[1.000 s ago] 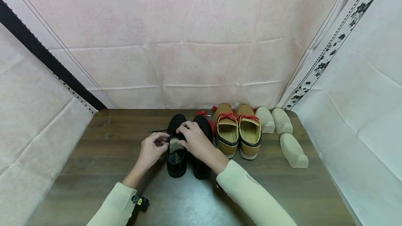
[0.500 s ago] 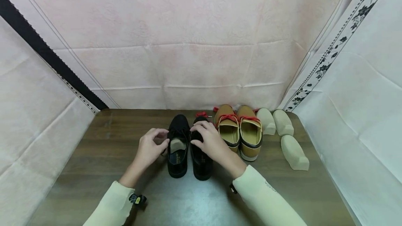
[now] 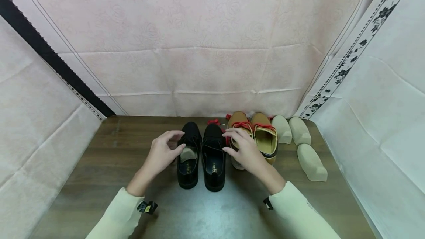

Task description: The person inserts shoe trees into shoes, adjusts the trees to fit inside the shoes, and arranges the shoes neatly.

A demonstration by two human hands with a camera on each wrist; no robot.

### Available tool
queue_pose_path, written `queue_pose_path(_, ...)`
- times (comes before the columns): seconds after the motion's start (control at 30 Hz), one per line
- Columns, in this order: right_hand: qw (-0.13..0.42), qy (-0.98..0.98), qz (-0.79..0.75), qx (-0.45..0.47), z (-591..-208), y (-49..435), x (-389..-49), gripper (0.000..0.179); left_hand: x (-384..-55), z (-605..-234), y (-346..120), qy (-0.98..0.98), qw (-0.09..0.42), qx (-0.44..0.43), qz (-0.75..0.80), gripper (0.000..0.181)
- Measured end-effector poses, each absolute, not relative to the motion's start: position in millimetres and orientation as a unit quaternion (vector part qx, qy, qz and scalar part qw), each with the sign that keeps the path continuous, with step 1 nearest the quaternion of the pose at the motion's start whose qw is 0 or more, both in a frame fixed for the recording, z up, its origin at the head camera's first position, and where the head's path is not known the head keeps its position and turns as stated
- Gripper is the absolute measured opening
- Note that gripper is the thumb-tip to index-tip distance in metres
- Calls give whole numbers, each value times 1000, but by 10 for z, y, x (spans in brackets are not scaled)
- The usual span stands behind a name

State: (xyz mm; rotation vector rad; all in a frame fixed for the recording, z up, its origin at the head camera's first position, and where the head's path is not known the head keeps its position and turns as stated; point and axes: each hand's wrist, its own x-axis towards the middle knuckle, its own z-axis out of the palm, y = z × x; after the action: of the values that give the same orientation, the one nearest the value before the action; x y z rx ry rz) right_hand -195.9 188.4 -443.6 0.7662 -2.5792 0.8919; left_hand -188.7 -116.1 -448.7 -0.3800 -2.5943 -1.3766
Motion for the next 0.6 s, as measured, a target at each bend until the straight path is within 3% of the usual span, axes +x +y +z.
queue_pose_path(0.6,195,-910,281,234,-4443,2492,-1863,48,-1938,-4483,-743,-859,65,-176,-476,37)
